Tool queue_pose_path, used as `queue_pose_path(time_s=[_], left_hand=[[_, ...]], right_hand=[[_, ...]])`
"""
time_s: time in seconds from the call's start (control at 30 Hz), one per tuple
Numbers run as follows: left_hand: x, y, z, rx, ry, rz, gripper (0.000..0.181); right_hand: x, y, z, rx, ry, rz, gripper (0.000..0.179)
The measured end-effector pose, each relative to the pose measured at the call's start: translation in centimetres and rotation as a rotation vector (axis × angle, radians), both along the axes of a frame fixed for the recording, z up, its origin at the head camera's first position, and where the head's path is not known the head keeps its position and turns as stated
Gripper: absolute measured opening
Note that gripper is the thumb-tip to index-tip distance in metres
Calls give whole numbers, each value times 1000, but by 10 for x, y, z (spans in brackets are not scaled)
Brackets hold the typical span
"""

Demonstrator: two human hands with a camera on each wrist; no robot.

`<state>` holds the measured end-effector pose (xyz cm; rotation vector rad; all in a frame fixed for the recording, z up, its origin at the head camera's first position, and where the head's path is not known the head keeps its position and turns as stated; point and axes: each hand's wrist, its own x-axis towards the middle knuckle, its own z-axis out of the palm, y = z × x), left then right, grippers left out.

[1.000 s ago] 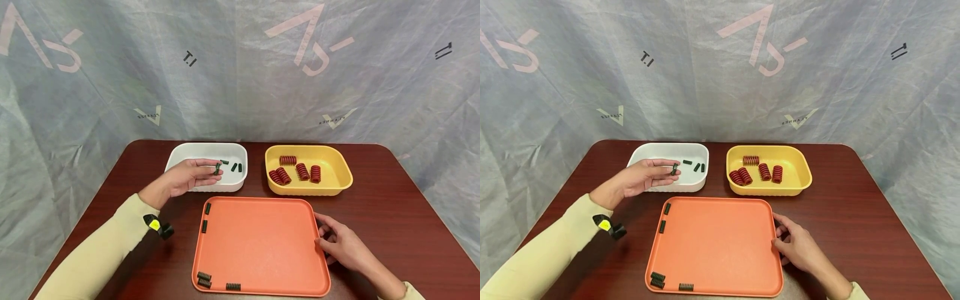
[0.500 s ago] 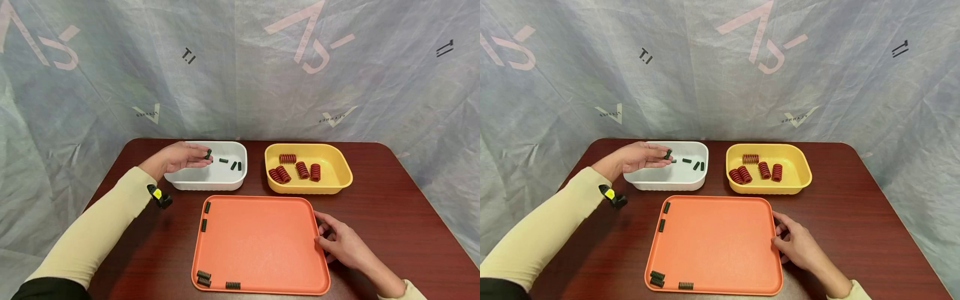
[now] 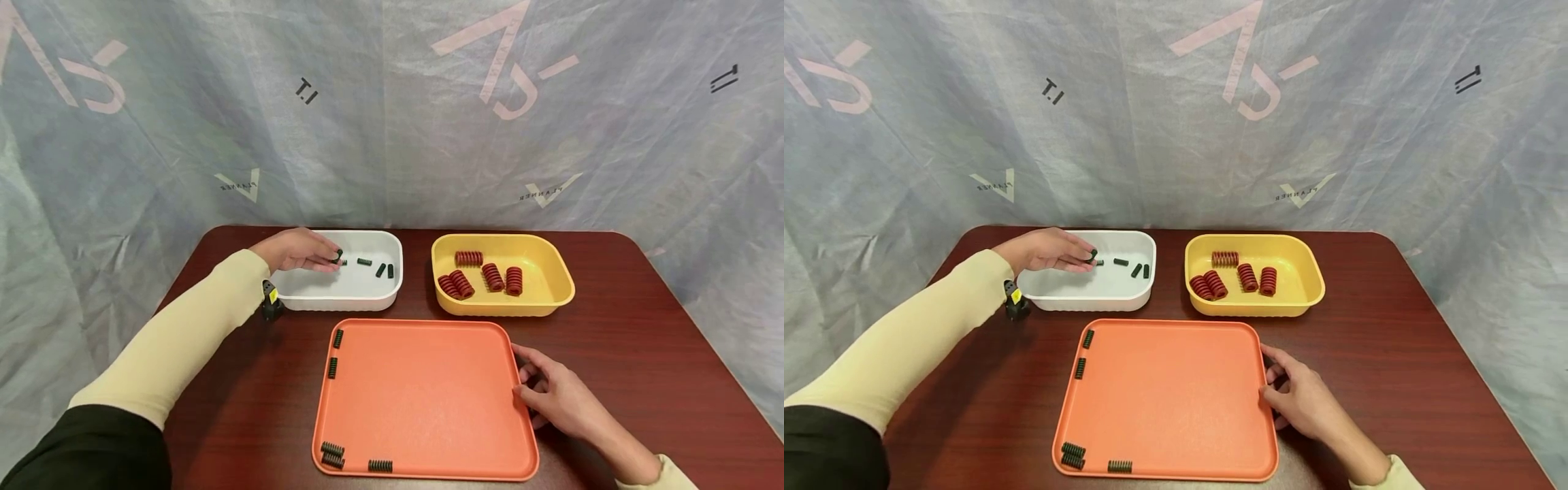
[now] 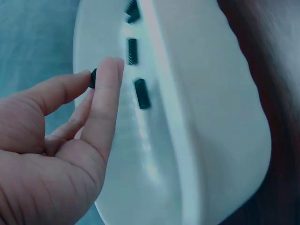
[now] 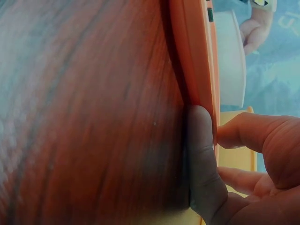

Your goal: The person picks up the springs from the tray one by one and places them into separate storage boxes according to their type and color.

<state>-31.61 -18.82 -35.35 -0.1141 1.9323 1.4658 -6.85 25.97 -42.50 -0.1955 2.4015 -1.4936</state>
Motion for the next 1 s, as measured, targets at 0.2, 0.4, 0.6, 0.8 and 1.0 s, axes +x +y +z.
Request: queue_pose_path(time_s=[0.2, 0.4, 0.6, 0.8, 1.0], left_hand=[[-8, -1, -11, -47, -13, 10, 44], [-12, -6, -21, -40, -34, 19, 45], [-10, -7, -22, -30, -39, 38, 44], [-6, -10, -20, 22, -14, 23, 47], [5, -13, -13, 90, 34, 20, 49]], right_hand=[[0, 0, 0, -20, 3, 4, 69], [0, 0, 0, -24, 10, 1, 69], [0, 0, -1, -27, 15, 5, 69], [0, 0, 0, -5, 10, 1, 68], [-1, 0, 3, 26, 12, -5, 67]])
